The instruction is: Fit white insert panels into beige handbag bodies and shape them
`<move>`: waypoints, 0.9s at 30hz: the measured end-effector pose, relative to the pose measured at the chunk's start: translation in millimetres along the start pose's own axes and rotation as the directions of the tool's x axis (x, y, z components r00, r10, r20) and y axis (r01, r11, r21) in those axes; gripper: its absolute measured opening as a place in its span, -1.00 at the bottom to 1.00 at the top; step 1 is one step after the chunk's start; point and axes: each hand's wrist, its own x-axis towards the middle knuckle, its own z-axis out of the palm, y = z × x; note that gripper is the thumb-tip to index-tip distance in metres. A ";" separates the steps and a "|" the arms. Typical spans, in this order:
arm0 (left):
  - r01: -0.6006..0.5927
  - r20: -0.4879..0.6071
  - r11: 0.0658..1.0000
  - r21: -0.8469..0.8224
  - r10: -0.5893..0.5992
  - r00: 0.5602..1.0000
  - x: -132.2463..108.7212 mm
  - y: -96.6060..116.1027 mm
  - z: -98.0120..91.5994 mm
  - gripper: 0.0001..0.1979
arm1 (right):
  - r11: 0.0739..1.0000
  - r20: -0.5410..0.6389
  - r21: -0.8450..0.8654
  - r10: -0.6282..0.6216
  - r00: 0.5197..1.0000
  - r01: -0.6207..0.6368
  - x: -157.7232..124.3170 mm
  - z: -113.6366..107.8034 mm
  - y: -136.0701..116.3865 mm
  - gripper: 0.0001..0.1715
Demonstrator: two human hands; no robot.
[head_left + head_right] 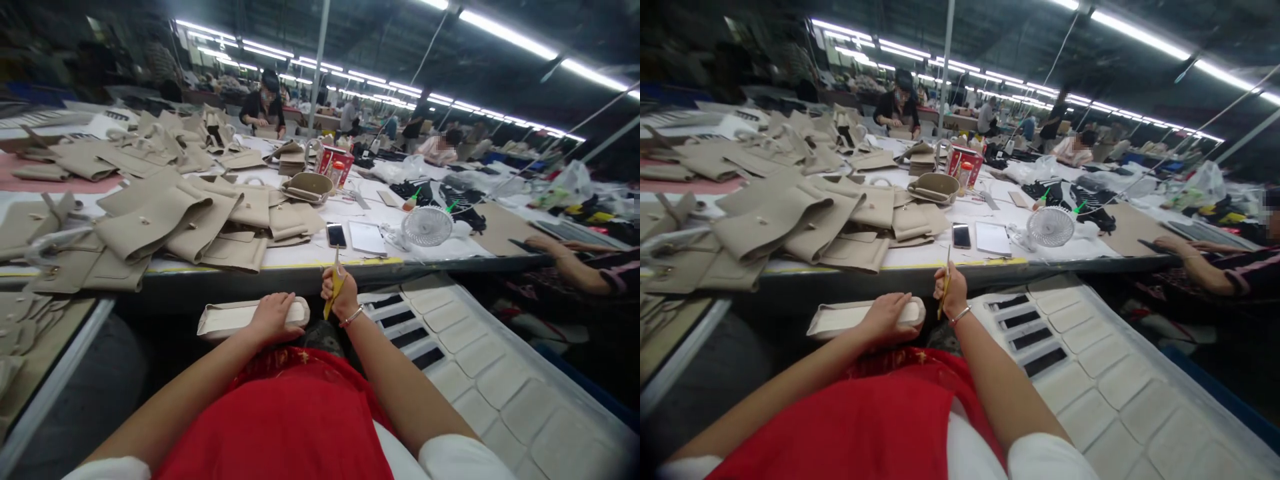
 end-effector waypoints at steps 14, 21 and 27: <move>-0.055 0.155 0.997 -0.045 0.062 0.986 21.2 -6.1 -10.5 -0.28 | 0.735 0.089 0.659 0.134 0.987 -0.159 10.2 57.3 2.6 -0.47; 0.048 0.497 0.993 -0.104 0.010 0.868 47.1 -11.7 -27.6 -0.23 | 0.715 0.238 0.640 0.164 0.957 -0.281 16.7 52.3 0.8 -0.47; 0.096 0.622 0.972 -0.215 0.060 0.780 56.4 -9.8 -39.1 -0.21 | 0.653 0.177 0.742 0.029 0.984 -0.153 9.8 13.2 -7.0 -0.53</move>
